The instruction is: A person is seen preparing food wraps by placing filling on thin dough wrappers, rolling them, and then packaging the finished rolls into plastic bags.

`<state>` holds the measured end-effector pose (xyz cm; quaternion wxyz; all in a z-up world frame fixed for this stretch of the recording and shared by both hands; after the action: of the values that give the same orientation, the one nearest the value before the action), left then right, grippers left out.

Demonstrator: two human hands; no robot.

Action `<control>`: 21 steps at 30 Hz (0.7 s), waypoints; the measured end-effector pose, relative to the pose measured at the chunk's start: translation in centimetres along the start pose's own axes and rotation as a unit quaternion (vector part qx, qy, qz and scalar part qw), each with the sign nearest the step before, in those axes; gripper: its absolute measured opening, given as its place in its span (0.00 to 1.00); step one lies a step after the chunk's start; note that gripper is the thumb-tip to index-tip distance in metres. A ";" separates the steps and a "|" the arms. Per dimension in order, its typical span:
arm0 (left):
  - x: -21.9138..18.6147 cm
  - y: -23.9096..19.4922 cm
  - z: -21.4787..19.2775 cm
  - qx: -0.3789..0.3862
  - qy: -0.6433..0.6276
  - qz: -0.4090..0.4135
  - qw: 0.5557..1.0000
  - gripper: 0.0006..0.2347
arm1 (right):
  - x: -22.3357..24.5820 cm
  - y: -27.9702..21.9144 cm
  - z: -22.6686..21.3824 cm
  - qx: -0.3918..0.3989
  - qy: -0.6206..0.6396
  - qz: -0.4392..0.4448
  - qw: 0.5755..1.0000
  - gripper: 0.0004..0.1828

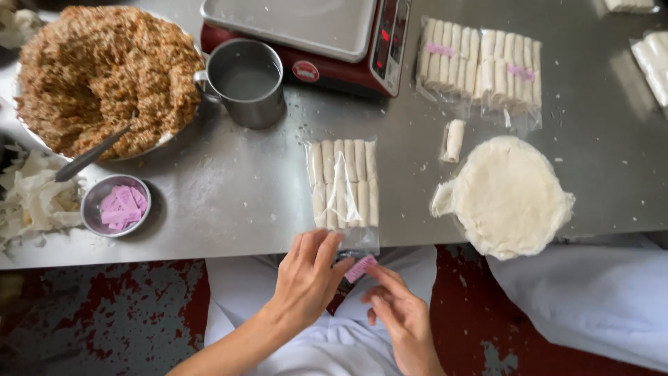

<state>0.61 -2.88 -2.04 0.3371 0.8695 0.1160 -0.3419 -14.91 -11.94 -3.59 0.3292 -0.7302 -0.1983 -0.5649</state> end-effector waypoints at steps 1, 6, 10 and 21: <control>0.1 0.3 0.2 -0.037 0.029 0.024 0.999 0.14 | -0.9 0.4 0.6 0.021 0.045 0.025 0.998 0.23; 0.9 0.0 0.4 -0.063 0.004 0.030 0.998 0.13 | 0.1 0.3 0.8 0.041 0.092 0.024 0.995 0.26; 1.0 0.0 0.4 -0.078 -0.001 0.040 0.996 0.12 | 1.3 -0.6 0.3 0.027 0.041 -0.027 0.998 0.27; 0.1 0.4 -0.1 -0.093 0.047 0.069 0.992 0.07 | 1.4 -0.9 0.5 0.028 0.017 -0.027 0.999 0.28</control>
<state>0.92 -3.16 -1.87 0.4339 0.8552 0.1027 -0.2644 -14.77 -11.07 -2.09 0.3373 -0.7057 -0.2278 -0.5799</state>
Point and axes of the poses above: each hand's wrist, its own y-axis towards the middle knuckle, its own z-axis out of the palm, x = y × z, the point moved 5 cm from there along y, towards the middle knuckle, and after that the axes turned 13 degrees about -y, right-handed, at the moved point
